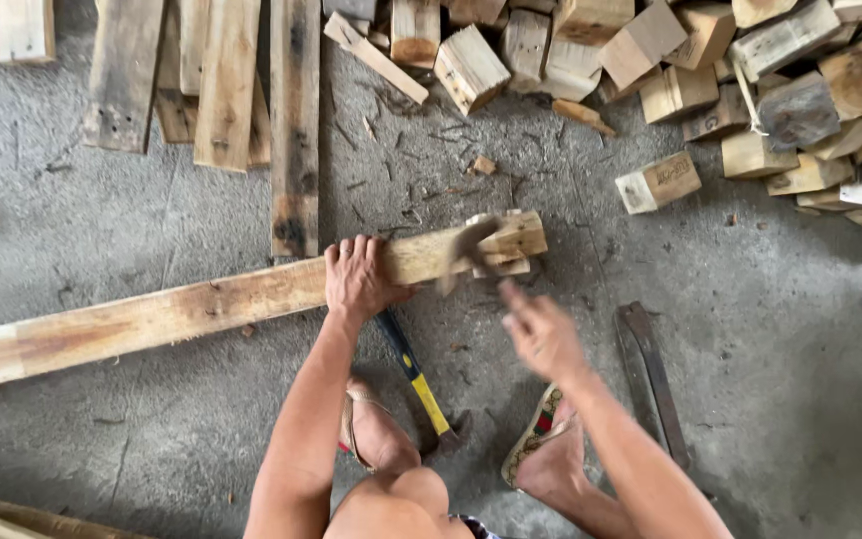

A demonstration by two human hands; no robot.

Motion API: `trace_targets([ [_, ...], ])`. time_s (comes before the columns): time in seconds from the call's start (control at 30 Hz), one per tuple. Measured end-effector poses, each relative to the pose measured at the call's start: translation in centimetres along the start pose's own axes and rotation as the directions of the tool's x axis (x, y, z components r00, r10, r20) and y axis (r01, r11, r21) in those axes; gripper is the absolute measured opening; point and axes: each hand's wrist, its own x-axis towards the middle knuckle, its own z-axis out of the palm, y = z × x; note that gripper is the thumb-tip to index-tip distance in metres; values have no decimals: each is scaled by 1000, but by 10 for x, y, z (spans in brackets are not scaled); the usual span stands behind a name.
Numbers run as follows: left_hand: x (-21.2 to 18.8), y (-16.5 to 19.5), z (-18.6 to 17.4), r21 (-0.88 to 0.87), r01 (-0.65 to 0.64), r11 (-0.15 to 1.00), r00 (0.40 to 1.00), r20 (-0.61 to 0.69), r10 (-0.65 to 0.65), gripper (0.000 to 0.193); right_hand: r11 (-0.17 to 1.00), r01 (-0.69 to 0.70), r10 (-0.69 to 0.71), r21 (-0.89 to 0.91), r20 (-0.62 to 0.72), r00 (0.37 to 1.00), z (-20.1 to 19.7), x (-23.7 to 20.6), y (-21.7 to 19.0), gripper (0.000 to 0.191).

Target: The person repeatedly hammers a long wooden plank resting on a small block on the floor. They use a hammer in their right hand while stabilizing the plank with their left hand and occasionally their foot. The person adjusts the plank's position multiple times and continues striking it to break or shape the wood.

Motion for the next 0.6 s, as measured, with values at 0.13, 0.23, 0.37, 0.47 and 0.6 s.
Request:
trace_targets([
  [0.13,0,2,-6,11,-8,1000,997,-78,9,110,651,-582,709,487,-116,695,-62,11,66,65],
  [0.23,3,6,-10,10,45,999,995,93,-45,107,463,-259,766,848,-235,599,-94,-3,91,54],
  [0.37,3,8,-10,32,43,999,995,92,-45,109,41,126,791,991,-109,602,-101,-16,77,50],
  [0.47,3,8,-10,41,48,998,996,71,-50,113,166,-18,758,986,-116,642,-93,-3,49,43],
  [0.6,5,6,-11,72,54,996,992,113,-62,116,656,-190,537,731,-275,798,-93,16,13,55],
])
